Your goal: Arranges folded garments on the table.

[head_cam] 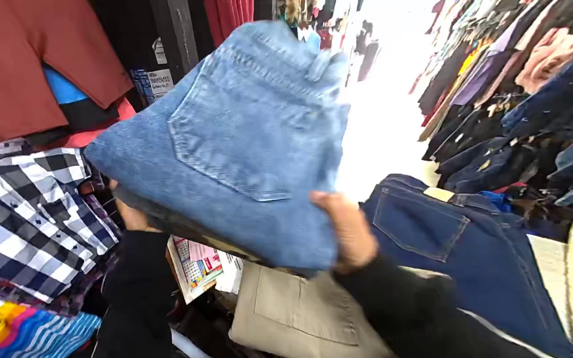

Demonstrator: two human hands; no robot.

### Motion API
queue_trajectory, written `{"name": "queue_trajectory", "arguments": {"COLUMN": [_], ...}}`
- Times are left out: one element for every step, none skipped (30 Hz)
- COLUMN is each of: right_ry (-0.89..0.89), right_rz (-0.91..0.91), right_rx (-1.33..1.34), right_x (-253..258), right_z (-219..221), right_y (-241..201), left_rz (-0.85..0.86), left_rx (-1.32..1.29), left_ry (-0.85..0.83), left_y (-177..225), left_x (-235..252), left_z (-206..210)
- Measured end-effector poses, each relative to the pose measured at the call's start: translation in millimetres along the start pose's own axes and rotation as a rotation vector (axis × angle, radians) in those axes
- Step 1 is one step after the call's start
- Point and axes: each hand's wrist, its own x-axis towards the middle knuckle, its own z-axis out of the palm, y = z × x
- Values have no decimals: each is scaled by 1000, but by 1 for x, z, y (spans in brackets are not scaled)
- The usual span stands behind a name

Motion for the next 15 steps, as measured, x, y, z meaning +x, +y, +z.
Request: {"name": "queue_trajectory", "arguments": {"right_ry": [16,34,43,53,63,64,64,57,41,30,21,9,0,-9,-20], "right_rz": [29,49,74,102,131,167,201,228,244,252,259,267,274,278,287], "right_rx": [35,55,71,81,70,42,-1,-41,-62,-64,-64,-70,-85,-106,-129], "right_x": [11,21,29,35,40,44,47,50,54,56,57,58,57,57,57], "right_z": [24,45,62,73,79,79,78,77,75,74,73,72,70,69,68], "right_y": [19,35,49,64,81,98,113,121,125,127,128,129,128,127,125], "left_rz": [24,27,10,-54,-165,-266,-405,-514,-580,-557,-492,-414,-347,-266,-190], "left_rx": [49,100,174,287,415,542,619,643,614,610,645,700,772,867,965], "left_ry": [62,130,236,382,478,530,535,591,635,642,621,588,556,514,411], "left_y": [-5,-14,-25,-38,-51,-71,-84,-93,-92,-92,-87,-79,-67,-53,-35], "left_x": [2,5,5,1,-9,-16,-21,-20,-19,-19,-15,-7,5,21,37], "left_z": [-13,-27,-40,-47,-55,-72,-89,-95,-95,-102,-107,-112,-113,-108,-94]}}
